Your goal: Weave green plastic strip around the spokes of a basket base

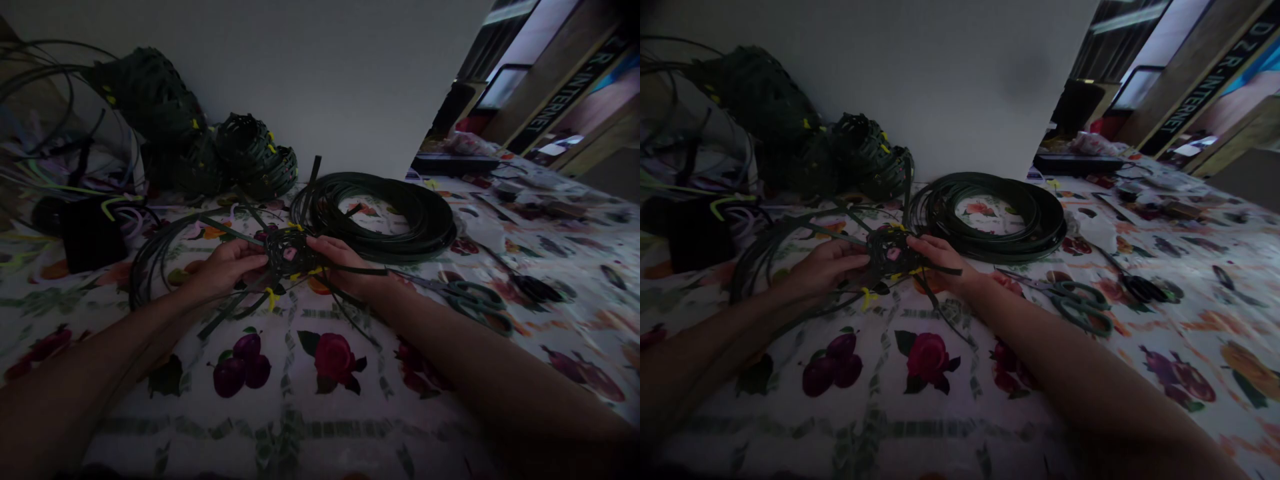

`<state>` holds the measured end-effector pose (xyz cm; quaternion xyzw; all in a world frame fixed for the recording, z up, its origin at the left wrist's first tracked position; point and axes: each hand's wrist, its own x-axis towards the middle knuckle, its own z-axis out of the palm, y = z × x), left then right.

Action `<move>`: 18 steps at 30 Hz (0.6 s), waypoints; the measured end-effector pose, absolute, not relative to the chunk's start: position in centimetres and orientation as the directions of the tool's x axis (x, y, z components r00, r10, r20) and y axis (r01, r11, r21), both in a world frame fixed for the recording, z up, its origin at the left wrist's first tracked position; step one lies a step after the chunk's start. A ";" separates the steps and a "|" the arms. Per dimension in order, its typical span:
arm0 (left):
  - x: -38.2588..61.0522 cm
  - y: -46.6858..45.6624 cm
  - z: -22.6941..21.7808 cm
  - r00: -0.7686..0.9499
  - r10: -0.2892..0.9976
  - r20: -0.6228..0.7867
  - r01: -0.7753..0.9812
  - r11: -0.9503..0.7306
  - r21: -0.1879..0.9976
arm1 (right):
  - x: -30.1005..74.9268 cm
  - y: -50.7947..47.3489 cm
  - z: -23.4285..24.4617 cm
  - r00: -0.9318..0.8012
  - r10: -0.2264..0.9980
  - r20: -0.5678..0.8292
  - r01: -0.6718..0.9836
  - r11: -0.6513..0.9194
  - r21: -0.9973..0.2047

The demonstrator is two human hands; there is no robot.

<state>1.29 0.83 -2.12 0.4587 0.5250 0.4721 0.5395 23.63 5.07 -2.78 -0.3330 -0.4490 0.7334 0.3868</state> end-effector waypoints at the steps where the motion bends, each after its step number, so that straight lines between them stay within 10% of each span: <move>1: 1.3 0.8 -2.0 0.009 0.990 -0.137 -0.020 0.138 0.990 | 23.5 4.9 -2.7 -0.495 0.857 -0.146 -0.268 -0.310 -0.912; 18: 2.0 0.3 -1.2 0.039 0.980 -0.195 -0.044 0.197 0.979 | 22.5 3.4 -2.1 -0.457 0.871 -0.178 -0.238 -0.313 -0.919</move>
